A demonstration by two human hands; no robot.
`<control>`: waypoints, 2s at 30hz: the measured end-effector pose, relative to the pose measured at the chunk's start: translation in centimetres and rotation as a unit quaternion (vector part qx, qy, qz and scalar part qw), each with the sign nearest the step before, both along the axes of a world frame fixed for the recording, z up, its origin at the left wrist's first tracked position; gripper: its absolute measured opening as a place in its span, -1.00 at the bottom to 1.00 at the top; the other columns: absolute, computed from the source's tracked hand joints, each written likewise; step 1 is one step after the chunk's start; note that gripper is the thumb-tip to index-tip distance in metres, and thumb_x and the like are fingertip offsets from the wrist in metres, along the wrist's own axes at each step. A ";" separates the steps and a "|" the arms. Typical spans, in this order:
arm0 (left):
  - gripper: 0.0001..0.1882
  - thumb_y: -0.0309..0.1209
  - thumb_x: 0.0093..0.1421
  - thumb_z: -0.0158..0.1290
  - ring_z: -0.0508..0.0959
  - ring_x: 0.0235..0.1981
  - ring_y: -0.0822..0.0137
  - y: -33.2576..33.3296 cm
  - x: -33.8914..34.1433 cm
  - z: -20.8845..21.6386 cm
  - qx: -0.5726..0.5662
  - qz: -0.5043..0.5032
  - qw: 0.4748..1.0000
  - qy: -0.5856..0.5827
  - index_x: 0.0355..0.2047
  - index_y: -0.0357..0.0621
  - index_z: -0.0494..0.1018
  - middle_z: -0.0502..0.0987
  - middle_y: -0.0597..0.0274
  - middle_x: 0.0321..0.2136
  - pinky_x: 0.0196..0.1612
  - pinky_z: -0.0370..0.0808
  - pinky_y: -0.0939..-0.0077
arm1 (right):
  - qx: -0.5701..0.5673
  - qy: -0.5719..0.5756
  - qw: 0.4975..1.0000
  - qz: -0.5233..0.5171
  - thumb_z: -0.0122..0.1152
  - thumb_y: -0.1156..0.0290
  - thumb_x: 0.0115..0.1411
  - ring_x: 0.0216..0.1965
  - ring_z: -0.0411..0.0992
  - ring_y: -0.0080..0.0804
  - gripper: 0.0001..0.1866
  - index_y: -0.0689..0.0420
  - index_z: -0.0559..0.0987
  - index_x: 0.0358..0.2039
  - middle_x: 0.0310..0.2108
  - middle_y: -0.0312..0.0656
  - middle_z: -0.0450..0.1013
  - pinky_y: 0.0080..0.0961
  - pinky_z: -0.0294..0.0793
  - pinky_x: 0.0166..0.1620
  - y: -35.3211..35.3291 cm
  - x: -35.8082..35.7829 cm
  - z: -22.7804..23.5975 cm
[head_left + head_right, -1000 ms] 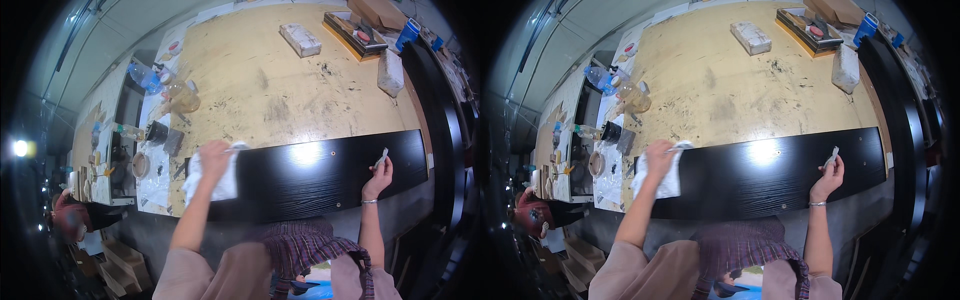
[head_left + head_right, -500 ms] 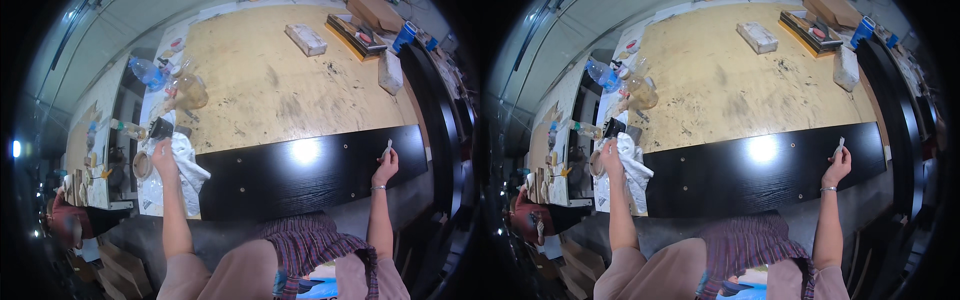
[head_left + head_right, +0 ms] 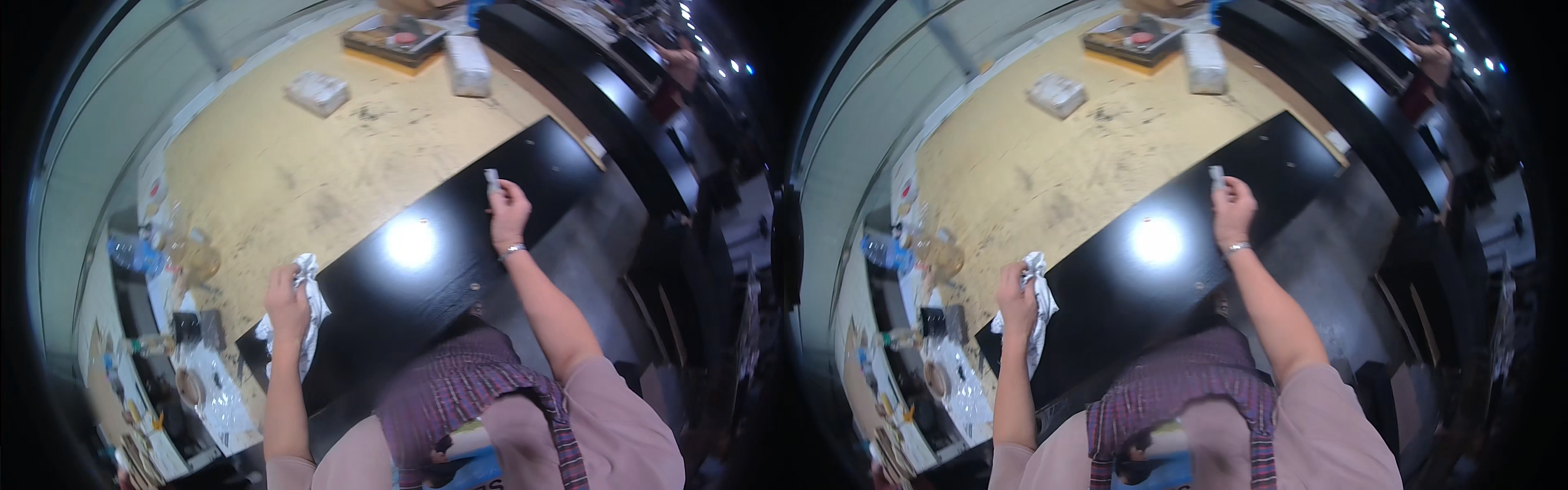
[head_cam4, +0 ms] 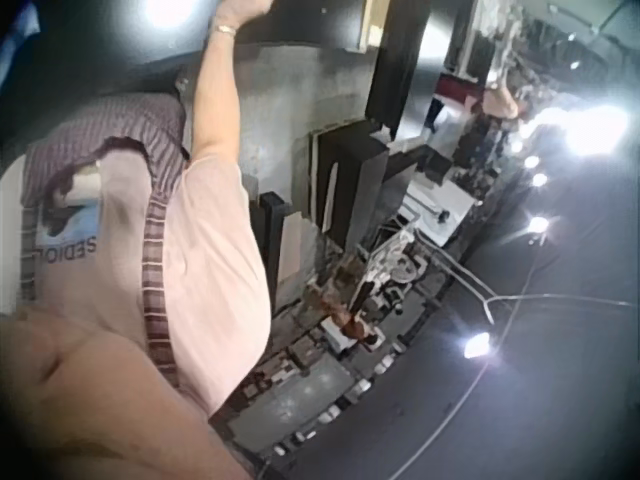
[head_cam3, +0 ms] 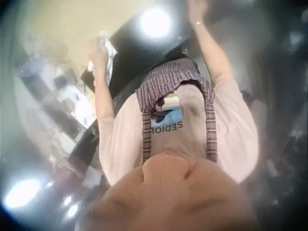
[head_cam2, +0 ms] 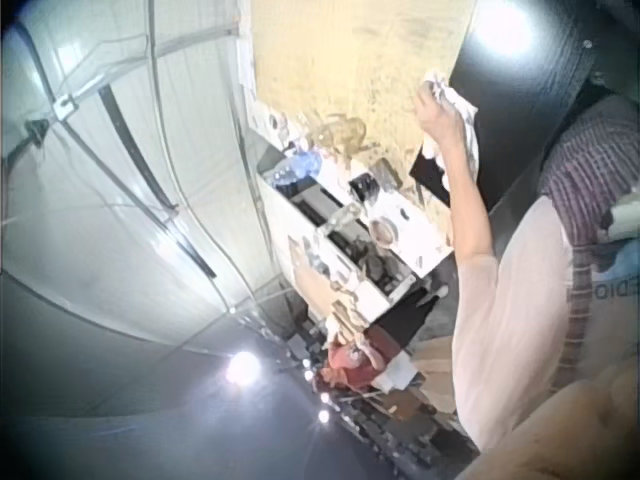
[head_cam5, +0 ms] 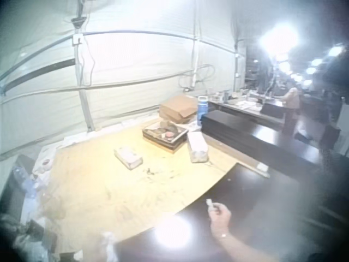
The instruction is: The person repeatedly wipes a long black wooden plank with a white cloth, occasionally using a small rectangular block to rub the surface. The person also picks up and sets down a plastic bottle and a small container during the process.
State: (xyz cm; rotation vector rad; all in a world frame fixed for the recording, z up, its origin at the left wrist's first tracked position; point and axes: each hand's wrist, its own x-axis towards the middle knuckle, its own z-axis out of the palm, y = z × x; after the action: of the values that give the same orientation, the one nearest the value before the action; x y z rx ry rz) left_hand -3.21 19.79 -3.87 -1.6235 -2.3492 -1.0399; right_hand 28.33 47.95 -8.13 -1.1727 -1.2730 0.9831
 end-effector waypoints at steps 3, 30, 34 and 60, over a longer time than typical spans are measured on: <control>-0.68 -0.68 0.02 0.14 0.56 -0.19 -0.01 7.4 5.1 -1.2 -0.001 -0.054 0.998 -0.017 -0.17 -0.16 0.53 0.52 0.06 -0.25 -0.13 0.49 0.16 | -0.018 0.009 1.000 0.013 0.23 0.51 0.25 -0.49 0.41 -0.72 -0.81 0.27 0.62 -0.14 -0.43 -0.38 0.46 -0.69 0.50 -0.46 0.9 1.1 -0.7; -0.71 -0.62 0.01 0.16 0.50 -0.13 -0.04 23.9 19.2 -2.1 -0.058 0.006 0.996 0.072 -0.21 -0.18 0.49 0.49 0.06 -0.20 -0.07 0.45 0.15 | 0.126 -0.362 0.918 0.105 0.14 0.58 0.09 -0.04 0.42 -0.03 -0.69 0.02 0.74 -0.21 -0.22 -0.09 0.51 -0.20 0.44 0.08 31.1 22.0 2.8; -0.70 -0.61 -0.01 0.16 0.51 -0.13 -0.03 23.9 19.0 -2.4 -0.053 0.005 0.996 0.074 -0.21 -0.18 0.50 0.49 0.07 -0.21 -0.07 0.46 0.15 | 0.082 -0.365 0.916 0.142 0.11 0.58 0.11 0.02 0.43 0.02 -0.67 0.00 0.76 -0.22 -0.17 -0.06 0.55 -0.18 0.44 0.11 34.2 18.9 3.4; -0.70 -0.62 -0.03 0.16 0.52 -0.20 -0.03 23.8 19.2 -2.1 -0.042 0.008 0.995 0.087 -0.22 -0.17 0.50 0.49 0.07 -0.23 -0.14 0.46 0.16 | -0.004 -0.364 0.899 0.242 0.17 0.58 0.11 -0.06 0.47 -0.04 -0.74 0.10 0.74 -0.24 -0.22 -0.03 0.57 -0.25 0.43 0.08 30.4 25.8 3.7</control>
State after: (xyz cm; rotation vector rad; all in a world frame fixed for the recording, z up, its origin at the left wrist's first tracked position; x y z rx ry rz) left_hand 15.95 43.56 -5.99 -1.6457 -2.3146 -0.7721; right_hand 54.15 78.33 -4.39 -1.3130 -2.2423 0.9183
